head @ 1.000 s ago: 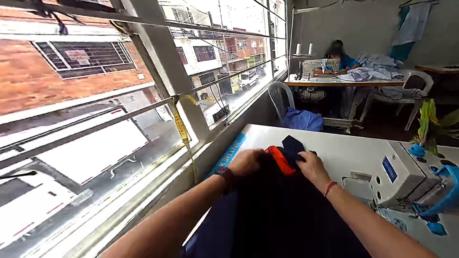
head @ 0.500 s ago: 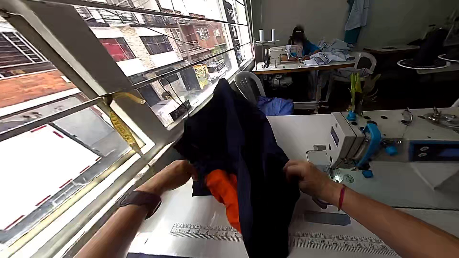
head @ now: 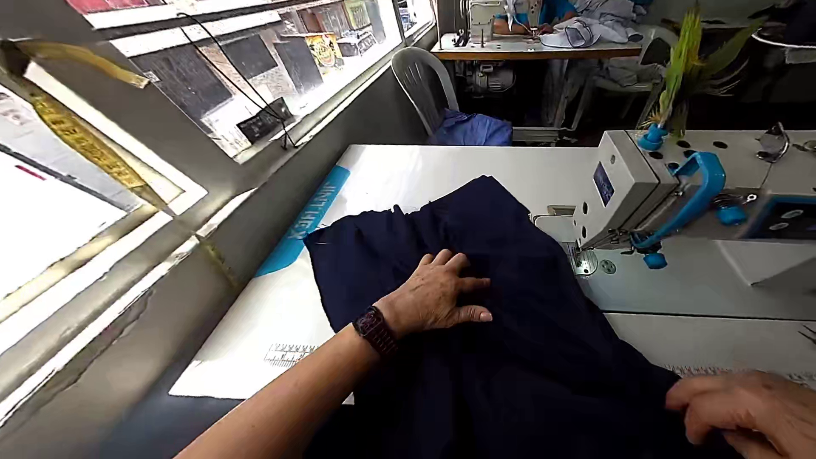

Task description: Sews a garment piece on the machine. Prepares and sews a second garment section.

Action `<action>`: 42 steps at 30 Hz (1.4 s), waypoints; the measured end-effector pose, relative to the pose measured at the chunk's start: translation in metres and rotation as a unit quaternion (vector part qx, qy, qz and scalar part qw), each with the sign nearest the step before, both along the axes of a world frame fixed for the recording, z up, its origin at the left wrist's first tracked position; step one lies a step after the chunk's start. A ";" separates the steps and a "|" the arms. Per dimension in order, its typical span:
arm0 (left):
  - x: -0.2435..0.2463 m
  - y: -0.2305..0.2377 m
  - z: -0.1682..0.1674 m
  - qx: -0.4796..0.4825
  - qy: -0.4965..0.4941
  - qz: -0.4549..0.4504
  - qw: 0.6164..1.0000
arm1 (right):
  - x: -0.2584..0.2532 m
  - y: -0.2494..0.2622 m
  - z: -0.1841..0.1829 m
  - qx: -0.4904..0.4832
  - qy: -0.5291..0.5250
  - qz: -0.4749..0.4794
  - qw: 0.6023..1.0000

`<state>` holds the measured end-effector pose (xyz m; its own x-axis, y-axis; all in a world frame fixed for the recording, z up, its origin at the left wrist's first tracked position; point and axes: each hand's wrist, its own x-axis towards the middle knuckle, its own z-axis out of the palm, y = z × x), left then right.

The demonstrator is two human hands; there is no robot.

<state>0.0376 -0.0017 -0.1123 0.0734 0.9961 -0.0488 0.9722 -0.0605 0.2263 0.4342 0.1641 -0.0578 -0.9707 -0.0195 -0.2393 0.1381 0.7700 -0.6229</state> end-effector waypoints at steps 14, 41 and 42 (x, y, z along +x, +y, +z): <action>-0.050 0.062 -0.038 0.077 -0.010 0.173 0.982 | -0.181 -0.045 -0.073 0.136 0.252 -0.192 0.939; -0.079 0.124 -0.007 0.098 -0.365 0.146 0.914 | -0.295 0.049 -0.061 -0.100 0.234 -0.412 0.875; -0.080 0.124 -0.008 0.102 -0.371 0.145 0.912 | -0.293 0.048 -0.062 -0.077 0.246 -0.392 0.883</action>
